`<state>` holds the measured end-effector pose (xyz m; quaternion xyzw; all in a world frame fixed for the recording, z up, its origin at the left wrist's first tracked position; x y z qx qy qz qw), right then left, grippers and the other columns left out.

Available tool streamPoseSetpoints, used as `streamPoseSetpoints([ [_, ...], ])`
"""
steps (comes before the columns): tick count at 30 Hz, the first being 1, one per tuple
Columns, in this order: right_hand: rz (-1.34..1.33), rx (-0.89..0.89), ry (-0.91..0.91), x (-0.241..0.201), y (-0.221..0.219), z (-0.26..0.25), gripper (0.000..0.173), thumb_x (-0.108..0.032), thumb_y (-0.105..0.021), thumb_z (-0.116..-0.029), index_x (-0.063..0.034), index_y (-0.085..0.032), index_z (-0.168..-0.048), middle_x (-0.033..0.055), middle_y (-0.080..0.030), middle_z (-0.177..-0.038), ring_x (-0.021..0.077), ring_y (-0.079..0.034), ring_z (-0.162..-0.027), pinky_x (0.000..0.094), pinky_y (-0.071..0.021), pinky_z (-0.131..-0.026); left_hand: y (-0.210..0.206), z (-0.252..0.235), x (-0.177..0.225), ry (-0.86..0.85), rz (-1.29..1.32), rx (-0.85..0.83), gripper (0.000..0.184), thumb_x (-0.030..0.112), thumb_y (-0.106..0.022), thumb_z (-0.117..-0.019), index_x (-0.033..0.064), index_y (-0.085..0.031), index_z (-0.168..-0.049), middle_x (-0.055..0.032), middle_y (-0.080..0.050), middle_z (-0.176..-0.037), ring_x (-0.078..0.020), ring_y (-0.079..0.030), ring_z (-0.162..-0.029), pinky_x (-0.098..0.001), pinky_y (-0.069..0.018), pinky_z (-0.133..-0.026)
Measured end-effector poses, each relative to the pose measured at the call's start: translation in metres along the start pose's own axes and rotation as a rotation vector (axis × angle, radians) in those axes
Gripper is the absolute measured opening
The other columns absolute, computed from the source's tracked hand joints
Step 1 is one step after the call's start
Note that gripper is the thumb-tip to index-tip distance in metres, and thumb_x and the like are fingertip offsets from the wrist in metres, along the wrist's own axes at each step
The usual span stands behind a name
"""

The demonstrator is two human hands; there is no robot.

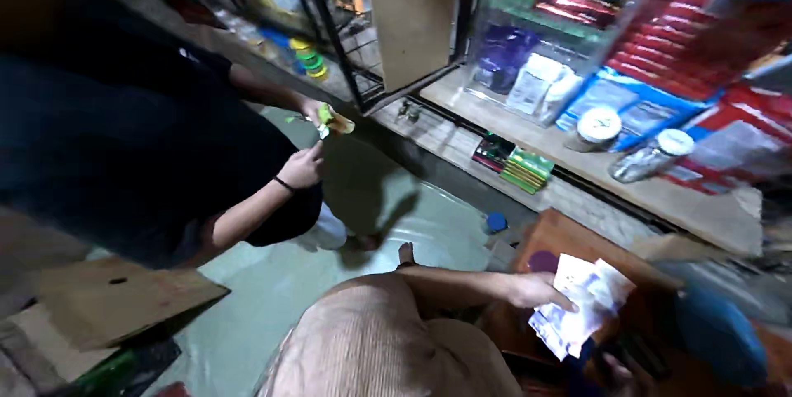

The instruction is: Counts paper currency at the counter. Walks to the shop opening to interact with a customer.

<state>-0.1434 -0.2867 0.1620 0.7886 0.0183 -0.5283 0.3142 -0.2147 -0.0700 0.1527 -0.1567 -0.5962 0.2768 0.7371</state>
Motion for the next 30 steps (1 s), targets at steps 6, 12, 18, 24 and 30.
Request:
streamPoseSetpoints([
  [6, -0.419, -0.060, -0.355, -0.039, -0.100, -0.042, 0.032, -0.008, -0.065, -0.0974, 0.0082, -0.058, -0.124, 0.0051, -0.070, -0.102, 0.0023, -0.068, -0.087, 0.0236, -0.0601, -0.082, 0.012, 0.020, 0.022, 0.008, -0.043, 0.089, 0.023, 0.006, -0.053, -0.1040, -0.0055, -0.056, -0.123, -0.0074, -0.068, -0.099, -0.0092, -0.066, -0.084, -0.0313, -0.0576, -0.081],
  [12, -0.656, -0.244, -0.341, -0.038, -0.140, -0.075, 0.026, -0.005, -0.053, -0.1010, -0.0015, -0.058, -0.126, 0.0024, -0.072, -0.097, 0.0089, -0.071, -0.082, 0.0306, -0.0628, -0.075, 0.065, 0.051, 0.059, -0.085, -0.213, 0.055, 0.034, 0.002, -0.039, -0.1028, -0.0015, -0.058, -0.130, -0.0036, -0.069, -0.104, -0.0056, -0.065, -0.083, -0.0271, -0.0565, -0.079],
  [18, -0.865, -0.276, -0.271, -0.071, -0.182, -0.091, 0.023, 0.002, -0.057, -0.0995, -0.0077, -0.068, -0.117, -0.0003, -0.075, -0.100, 0.0086, -0.072, -0.086, 0.0296, -0.0625, -0.079, 0.103, 0.092, 0.095, -0.219, -0.415, 0.350, 0.015, 0.001, -0.061, -0.0990, -0.0040, -0.067, -0.112, -0.0047, -0.072, -0.082, -0.0076, -0.068, -0.067, -0.0261, -0.0600, -0.064],
  [24, -0.901, -0.290, -0.308, -0.102, -0.223, -0.086, 0.023, -0.003, -0.054, -0.1025, -0.0103, -0.064, -0.121, -0.0007, -0.074, -0.100, 0.0083, -0.072, -0.085, 0.0293, -0.0627, -0.077, 0.150, 0.135, 0.116, -0.300, -0.215, 0.546, 0.007, 0.003, -0.064, -0.0973, 0.0036, -0.068, -0.103, -0.0028, -0.072, -0.086, -0.0108, -0.070, -0.073, -0.0294, -0.0612, -0.069],
  [30, -0.849, -0.456, -0.275, -0.128, -0.260, -0.072, 0.021, 0.003, -0.057, -0.0975, -0.0059, -0.070, -0.111, 0.0029, -0.076, -0.094, 0.0101, -0.072, -0.080, 0.0310, -0.0628, -0.075, 0.219, 0.177, 0.137, -0.643, 0.092, 0.821, 0.014, 0.008, -0.049, -0.1054, 0.0070, -0.055, -0.118, -0.0042, -0.069, -0.099, -0.0153, -0.069, -0.089, -0.0361, -0.0589, -0.085],
])
Point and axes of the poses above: each hand's wrist, its own z-axis away from the middle knuckle, its own y-axis out of the back of the hand, x = y × z, the point moved 3 cm from there along -z, towards the middle knuckle
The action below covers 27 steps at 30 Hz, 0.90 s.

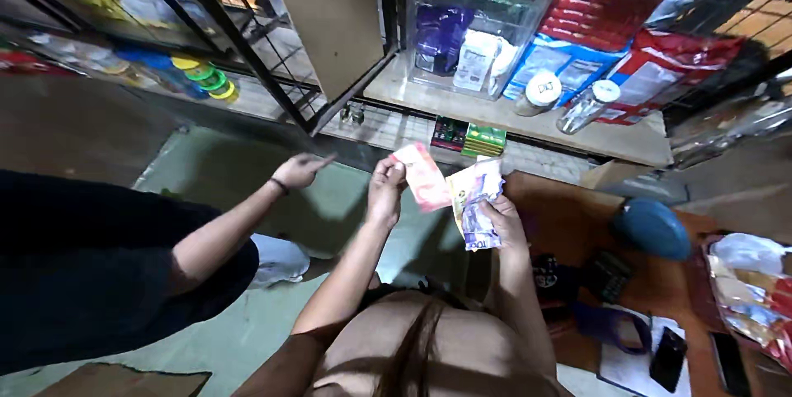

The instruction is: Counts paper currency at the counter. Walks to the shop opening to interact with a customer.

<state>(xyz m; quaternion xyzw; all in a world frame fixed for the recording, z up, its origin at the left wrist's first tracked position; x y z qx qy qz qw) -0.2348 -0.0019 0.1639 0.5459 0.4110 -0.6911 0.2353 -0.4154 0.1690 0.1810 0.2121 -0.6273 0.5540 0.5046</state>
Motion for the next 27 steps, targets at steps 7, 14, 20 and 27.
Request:
streamPoseSetpoints([
  [7, -0.001, 0.060, -0.065, 0.008, -0.059, 0.009, 0.024, 0.000, -0.059, -0.0972, -0.0040, -0.065, -0.120, 0.0058, -0.075, -0.093, 0.0121, -0.072, -0.076, 0.0311, -0.0631, -0.069, 0.040, -0.006, 0.035, -0.504, -0.474, -0.054, 0.017, 0.009, -0.054, -0.1031, -0.0005, -0.057, -0.117, -0.0030, -0.066, -0.086, -0.0076, -0.064, -0.069, -0.0270, -0.0578, -0.065],
  [14, -0.025, 0.257, -0.032, 0.032, -0.114, 0.025, 0.023, -0.005, -0.061, -0.1006, -0.0071, -0.061, -0.123, 0.0017, -0.074, -0.095, 0.0087, -0.071, -0.078, 0.0287, -0.0621, -0.070, 0.042, 0.029, 0.008, -0.024, -0.172, -0.123, 0.025, 0.020, -0.048, -0.1085, 0.0115, -0.058, -0.130, -0.0002, -0.071, -0.098, -0.0083, -0.069, -0.078, -0.0274, -0.0597, -0.073],
  [20, -0.171, 0.331, -0.056, 0.059, -0.126, 0.037, 0.019, -0.013, -0.057, -0.1042, -0.0093, -0.062, -0.122, 0.0014, -0.073, -0.093, 0.0099, -0.071, -0.077, 0.0308, -0.0626, -0.072, 0.064, 0.042, 0.011, 0.107, -0.006, -0.463, 0.036, 0.024, -0.049, -0.1068, 0.0142, -0.052, -0.141, -0.0017, -0.070, -0.120, -0.0101, -0.070, -0.099, -0.0288, -0.0595, -0.085],
  [27, -0.057, 0.365, -0.063, 0.062, -0.137, 0.052, 0.019, -0.015, -0.056, -0.1053, -0.0117, -0.061, -0.124, -0.0027, -0.070, -0.091, 0.0052, -0.068, -0.074, 0.0265, -0.0606, -0.069, 0.084, 0.045, 0.028, 0.162, -0.236, -0.331, 0.021, 0.007, -0.058, -0.1025, 0.0054, -0.067, -0.121, -0.0019, -0.074, -0.101, -0.0064, -0.068, -0.079, -0.0241, -0.0574, -0.073],
])
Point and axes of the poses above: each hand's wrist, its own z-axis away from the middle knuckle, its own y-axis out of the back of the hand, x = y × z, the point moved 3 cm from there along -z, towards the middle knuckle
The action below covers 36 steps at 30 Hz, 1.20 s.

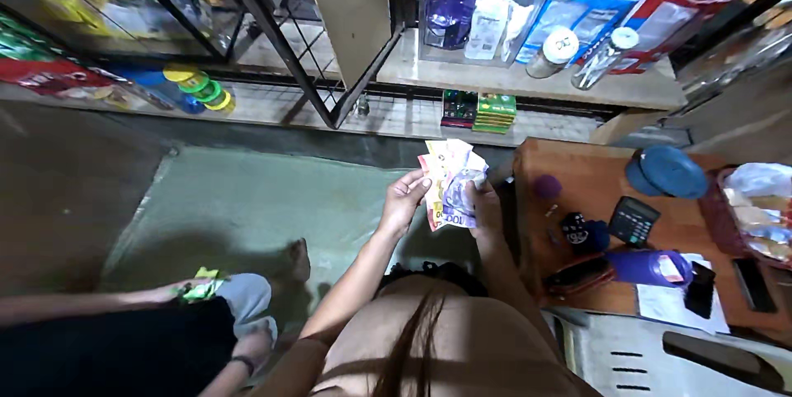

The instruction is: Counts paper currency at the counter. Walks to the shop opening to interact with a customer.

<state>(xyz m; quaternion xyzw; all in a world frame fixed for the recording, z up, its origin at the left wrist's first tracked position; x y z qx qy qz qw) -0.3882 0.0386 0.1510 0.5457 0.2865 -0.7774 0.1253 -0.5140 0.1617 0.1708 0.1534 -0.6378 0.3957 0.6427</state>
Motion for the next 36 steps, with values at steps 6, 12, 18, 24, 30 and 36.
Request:
streamPoseSetpoints([
  [6, 0.040, -0.028, 0.061, -0.001, 0.001, 0.005, 0.016, -0.009, -0.057, -0.1040, -0.0113, -0.062, -0.118, -0.0047, -0.070, -0.087, 0.0026, -0.067, -0.070, 0.0232, -0.0594, -0.065, 0.018, 0.005, 0.012, -0.129, -0.109, 0.070, 0.012, 0.015, -0.063, -0.1011, 0.0090, -0.070, -0.110, 0.0003, -0.074, -0.087, -0.0060, -0.069, -0.067, -0.0241, -0.0597, -0.063],
  [12, 0.043, -0.147, 0.034, -0.001, -0.003, 0.005, 0.015, -0.010, -0.052, -0.1056, -0.0125, -0.067, -0.100, -0.0075, -0.063, -0.068, -0.0017, -0.050, -0.048, 0.0161, -0.0453, -0.045, 0.025, 0.005, 0.022, -0.258, -0.246, -0.078, 0.010, 0.014, -0.062, -0.1013, 0.0089, -0.071, -0.104, 0.0026, -0.072, -0.078, -0.0021, -0.063, -0.056, -0.0187, -0.0545, -0.053],
  [18, 0.016, -0.207, 0.018, -0.001, -0.011, 0.004, 0.013, -0.010, -0.051, -0.1057, -0.0127, -0.063, -0.109, -0.0061, -0.063, -0.072, -0.0019, -0.049, -0.049, 0.0148, -0.0424, -0.044, 0.025, 0.001, 0.023, -0.285, -0.270, -0.206, 0.017, 0.014, -0.054, -0.1055, 0.0068, -0.070, -0.107, 0.0030, -0.071, -0.078, -0.0014, -0.063, -0.058, -0.0189, -0.0555, -0.055],
  [24, -0.040, -0.215, 0.078, 0.000, -0.014, -0.003, 0.021, -0.004, -0.059, -0.0999, -0.0137, -0.065, -0.117, -0.0037, -0.073, -0.088, 0.0008, -0.062, -0.060, 0.0172, -0.0521, -0.051, 0.032, -0.002, 0.025, -0.292, -0.258, -0.166, 0.020, 0.010, -0.054, -0.1050, 0.0033, -0.068, -0.118, -0.0005, -0.075, -0.092, -0.0047, -0.069, -0.070, -0.0227, -0.0600, -0.064],
  [30, -0.086, -0.264, 0.060, 0.012, -0.019, -0.009, 0.021, -0.004, -0.059, -0.0984, -0.0128, -0.070, -0.114, -0.0027, -0.075, -0.091, 0.0034, -0.068, -0.070, 0.0223, -0.0591, -0.063, 0.040, 0.002, 0.031, -0.444, -0.305, -0.114, 0.035, 0.010, -0.052, -0.1052, 0.0082, -0.053, -0.140, -0.0011, -0.071, -0.104, -0.0063, -0.070, -0.079, -0.0253, -0.0610, -0.073],
  [36, -0.127, -0.404, -0.071, 0.022, -0.036, -0.008, 0.021, -0.006, -0.056, -0.0964, -0.0097, -0.067, -0.115, 0.0013, -0.074, -0.091, 0.0086, -0.070, -0.076, 0.0285, -0.0612, -0.069, 0.051, -0.001, 0.033, -0.598, -0.369, -0.073, 0.015, 0.009, -0.053, -0.1046, 0.0010, -0.063, -0.113, -0.0021, -0.070, -0.096, -0.0049, -0.067, -0.081, -0.0232, -0.0585, -0.076],
])
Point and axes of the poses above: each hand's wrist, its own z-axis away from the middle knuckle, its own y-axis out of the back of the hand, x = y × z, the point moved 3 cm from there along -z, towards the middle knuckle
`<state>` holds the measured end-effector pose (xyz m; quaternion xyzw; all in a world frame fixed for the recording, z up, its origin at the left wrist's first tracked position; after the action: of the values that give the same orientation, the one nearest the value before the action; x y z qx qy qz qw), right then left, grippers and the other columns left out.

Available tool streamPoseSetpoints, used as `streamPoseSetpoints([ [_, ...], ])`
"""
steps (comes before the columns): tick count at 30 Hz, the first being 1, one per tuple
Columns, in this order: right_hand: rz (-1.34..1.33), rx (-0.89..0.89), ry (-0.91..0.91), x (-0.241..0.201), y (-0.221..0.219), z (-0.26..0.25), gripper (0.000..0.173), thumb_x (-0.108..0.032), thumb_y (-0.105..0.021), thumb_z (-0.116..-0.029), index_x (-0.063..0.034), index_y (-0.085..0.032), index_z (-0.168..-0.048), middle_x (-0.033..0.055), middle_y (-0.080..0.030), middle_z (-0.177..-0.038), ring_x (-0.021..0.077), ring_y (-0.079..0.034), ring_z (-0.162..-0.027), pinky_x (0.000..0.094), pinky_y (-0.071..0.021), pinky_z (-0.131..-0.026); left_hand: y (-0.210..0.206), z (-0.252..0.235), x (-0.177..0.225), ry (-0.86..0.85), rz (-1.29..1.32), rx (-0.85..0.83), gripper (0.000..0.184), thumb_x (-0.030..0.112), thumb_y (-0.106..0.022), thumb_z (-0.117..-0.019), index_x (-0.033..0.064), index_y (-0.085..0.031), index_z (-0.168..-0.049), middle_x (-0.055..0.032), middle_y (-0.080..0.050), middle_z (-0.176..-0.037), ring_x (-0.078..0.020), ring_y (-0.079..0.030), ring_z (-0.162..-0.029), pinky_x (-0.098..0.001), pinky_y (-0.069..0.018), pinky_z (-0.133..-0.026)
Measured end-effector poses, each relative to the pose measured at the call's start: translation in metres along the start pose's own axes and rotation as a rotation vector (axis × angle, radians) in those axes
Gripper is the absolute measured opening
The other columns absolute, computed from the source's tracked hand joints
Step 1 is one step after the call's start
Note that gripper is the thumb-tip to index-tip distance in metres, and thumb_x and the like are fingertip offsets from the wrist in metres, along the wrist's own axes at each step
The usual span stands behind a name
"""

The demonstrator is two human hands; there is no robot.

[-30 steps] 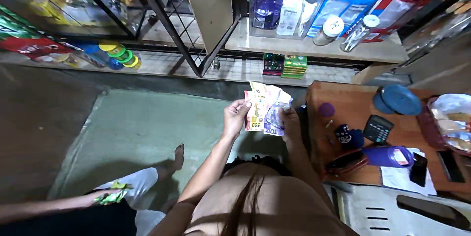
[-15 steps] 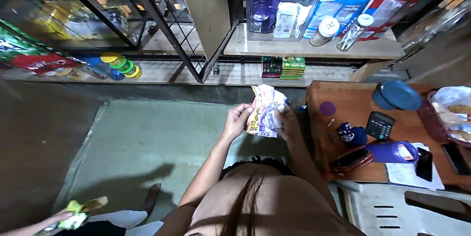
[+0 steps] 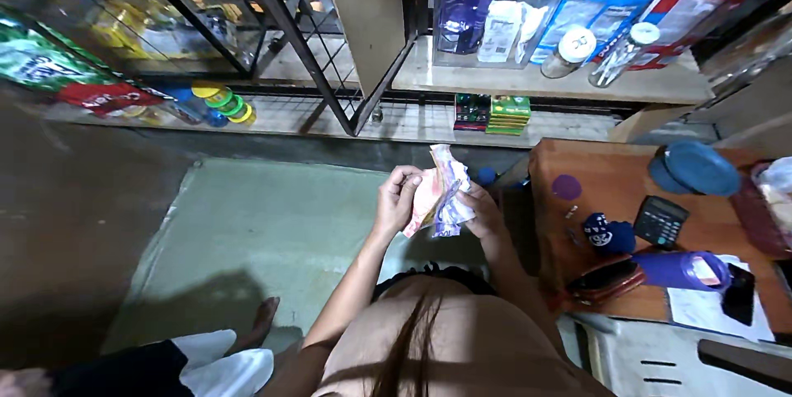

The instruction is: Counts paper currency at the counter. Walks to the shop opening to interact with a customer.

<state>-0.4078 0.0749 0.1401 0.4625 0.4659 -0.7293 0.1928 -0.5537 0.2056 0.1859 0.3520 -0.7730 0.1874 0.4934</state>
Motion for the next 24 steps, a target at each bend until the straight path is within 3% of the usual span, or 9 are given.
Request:
streamPoseSetpoints([
  [3, -0.017, 0.010, 0.049, 0.004, 0.002, -0.002, 0.017, -0.009, -0.054, -0.1000, -0.0148, -0.068, -0.108, -0.0038, -0.071, -0.084, 0.0034, -0.065, -0.068, 0.0230, -0.0575, -0.064, 0.009, 0.003, 0.004, 0.024, -0.051, 0.069, 0.013, 0.012, -0.053, -0.1057, 0.0036, -0.063, -0.106, 0.0015, -0.066, -0.088, -0.0015, -0.064, -0.074, -0.0195, -0.0562, -0.070],
  [6, -0.001, 0.016, 0.071, 0.000, 0.005, 0.000, 0.010, -0.012, -0.058, -0.0964, -0.0192, -0.065, -0.098, -0.0110, -0.061, -0.068, -0.0016, -0.054, -0.055, 0.0172, -0.0495, -0.054, 0.020, 0.006, 0.005, 0.025, -0.118, 0.163, 0.018, 0.014, -0.051, -0.1065, 0.0031, -0.064, -0.102, 0.0024, -0.066, -0.085, 0.0002, -0.062, -0.071, -0.0183, -0.0550, -0.068],
  [8, 0.003, -0.024, 0.049, -0.005, -0.002, 0.001, 0.004, -0.015, -0.065, -0.0912, -0.0194, -0.064, -0.092, -0.0121, -0.058, -0.062, -0.0022, -0.052, -0.051, 0.0167, -0.0482, -0.051, 0.027, 0.007, 0.005, -0.001, -0.161, 0.205, 0.022, 0.016, -0.050, -0.1068, 0.0023, -0.064, -0.098, 0.0031, -0.065, -0.082, 0.0020, -0.061, -0.070, -0.0168, -0.0535, -0.068],
  [11, 0.061, -0.128, 0.006, -0.011, -0.026, 0.000, 0.014, -0.015, -0.071, -0.0863, -0.0155, -0.067, -0.100, -0.0082, -0.068, -0.073, 0.0006, -0.063, -0.062, 0.0206, -0.0561, -0.061, 0.038, 0.011, 0.008, 0.004, -0.233, 0.257, 0.026, 0.018, -0.051, -0.1065, 0.0026, -0.066, -0.093, 0.0031, -0.065, -0.078, 0.0015, -0.060, -0.067, -0.0180, -0.0531, -0.065],
  [14, 0.254, -0.205, -0.021, -0.014, -0.063, 0.001, 0.019, -0.004, -0.057, -0.0937, -0.0007, -0.062, -0.112, -0.0010, -0.071, -0.088, 0.0052, -0.068, -0.079, 0.0259, -0.0591, -0.075, 0.056, 0.022, 0.012, 0.001, -0.346, 0.316, 0.029, 0.017, -0.052, -0.1047, -0.0005, -0.070, -0.091, -0.0043, -0.069, -0.084, -0.0060, -0.065, -0.077, -0.0260, -0.0561, -0.075],
  [16, 0.259, -0.271, -0.065, -0.011, -0.087, -0.002, 0.024, -0.002, -0.055, -0.0960, 0.0036, -0.062, -0.119, 0.0027, -0.073, -0.093, 0.0080, -0.070, -0.081, 0.0288, -0.0606, -0.076, 0.070, 0.027, 0.018, -0.055, -0.421, 0.352, 0.030, 0.015, -0.052, -0.1027, -0.0037, -0.072, -0.089, -0.0081, -0.072, -0.086, -0.0063, -0.067, -0.081, -0.0243, -0.0566, -0.079],
  [19, 0.158, -0.346, -0.173, 0.002, -0.120, -0.008, 0.021, 0.002, -0.055, -0.0977, 0.0003, -0.063, -0.117, 0.0025, -0.075, -0.093, 0.0089, -0.072, -0.080, 0.0292, -0.0615, -0.076, 0.090, 0.039, 0.024, -0.105, -0.500, 0.433, 0.028, 0.013, -0.054, -0.0989, -0.0036, -0.072, -0.085, -0.0063, -0.070, -0.082, -0.0023, -0.065, -0.077, -0.0174, -0.0543, -0.076],
  [21, 0.131, -0.329, -0.234, 0.015, -0.139, -0.019, 0.016, 0.003, -0.057, -0.0983, -0.0009, -0.065, -0.112, 0.0029, -0.076, -0.091, 0.0091, -0.072, -0.077, 0.0280, -0.0611, -0.072, 0.105, 0.047, 0.021, -0.079, -0.527, 0.510, 0.028, 0.016, -0.057, -0.0985, -0.0031, -0.075, -0.089, -0.0054, -0.070, -0.080, -0.0011, -0.064, -0.075, -0.0160, -0.0541, -0.074],
  [24, 0.173, -0.284, -0.237, 0.030, -0.164, -0.048, 0.015, 0.002, -0.060, -0.0985, -0.0016, -0.067, -0.111, 0.0031, -0.076, -0.088, 0.0055, -0.069, -0.069, 0.0217, -0.0558, -0.059, 0.128, 0.059, 0.012, -0.005, -0.534, 0.628, 0.029, 0.021, -0.061, -0.0978, -0.0026, -0.077, -0.093, -0.0064, -0.072, -0.081, -0.0005, -0.065, -0.074, -0.0156, -0.0545, -0.072],
])
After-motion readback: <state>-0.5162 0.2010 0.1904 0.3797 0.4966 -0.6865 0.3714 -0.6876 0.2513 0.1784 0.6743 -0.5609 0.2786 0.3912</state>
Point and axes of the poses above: each hand's wrist, its own z-axis away from the middle knuckle, its own y-axis out of the back of the hand, x = y × z, the point moved 3 cm from there along -z, towards the middle knuckle
